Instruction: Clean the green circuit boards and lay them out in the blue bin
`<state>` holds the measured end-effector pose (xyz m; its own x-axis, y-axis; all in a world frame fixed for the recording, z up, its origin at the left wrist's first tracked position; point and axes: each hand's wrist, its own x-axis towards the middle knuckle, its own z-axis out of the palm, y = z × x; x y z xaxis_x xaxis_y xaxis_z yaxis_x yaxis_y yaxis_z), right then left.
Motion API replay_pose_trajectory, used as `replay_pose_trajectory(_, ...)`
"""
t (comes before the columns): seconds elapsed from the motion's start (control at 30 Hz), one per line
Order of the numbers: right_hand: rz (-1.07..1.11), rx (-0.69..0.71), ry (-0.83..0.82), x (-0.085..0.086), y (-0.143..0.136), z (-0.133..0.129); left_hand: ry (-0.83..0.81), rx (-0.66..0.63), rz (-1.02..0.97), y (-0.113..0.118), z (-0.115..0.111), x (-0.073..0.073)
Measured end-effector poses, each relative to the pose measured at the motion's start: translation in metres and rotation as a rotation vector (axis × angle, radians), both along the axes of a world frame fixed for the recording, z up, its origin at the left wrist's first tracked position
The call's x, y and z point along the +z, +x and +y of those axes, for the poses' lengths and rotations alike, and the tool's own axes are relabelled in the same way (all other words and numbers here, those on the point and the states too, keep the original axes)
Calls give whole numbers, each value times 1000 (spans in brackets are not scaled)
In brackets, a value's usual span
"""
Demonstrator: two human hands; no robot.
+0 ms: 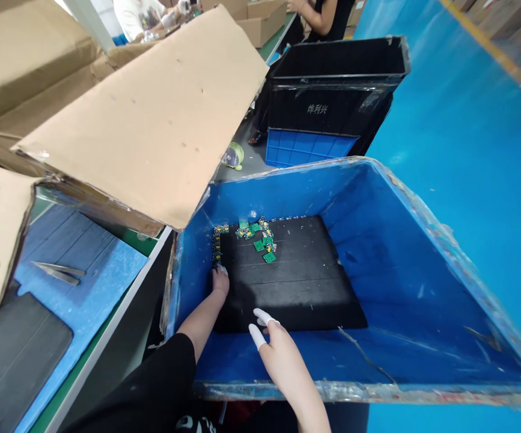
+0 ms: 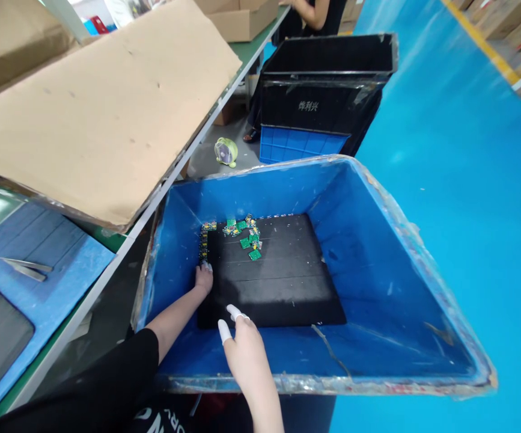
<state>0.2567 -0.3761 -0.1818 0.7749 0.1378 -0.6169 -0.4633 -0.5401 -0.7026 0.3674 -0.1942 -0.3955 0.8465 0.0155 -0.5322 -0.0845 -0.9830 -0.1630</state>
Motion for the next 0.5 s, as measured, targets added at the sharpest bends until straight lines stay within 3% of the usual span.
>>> replay_pose_trajectory(0.33, -3, -18, 16, -3, -1, -1, 14, 23, 42, 4, 1, 14)
replay_pose_trajectory(0.5, -21, -14, 23, -7, -2, -1, -33, 91, 72, 6, -6, 37)
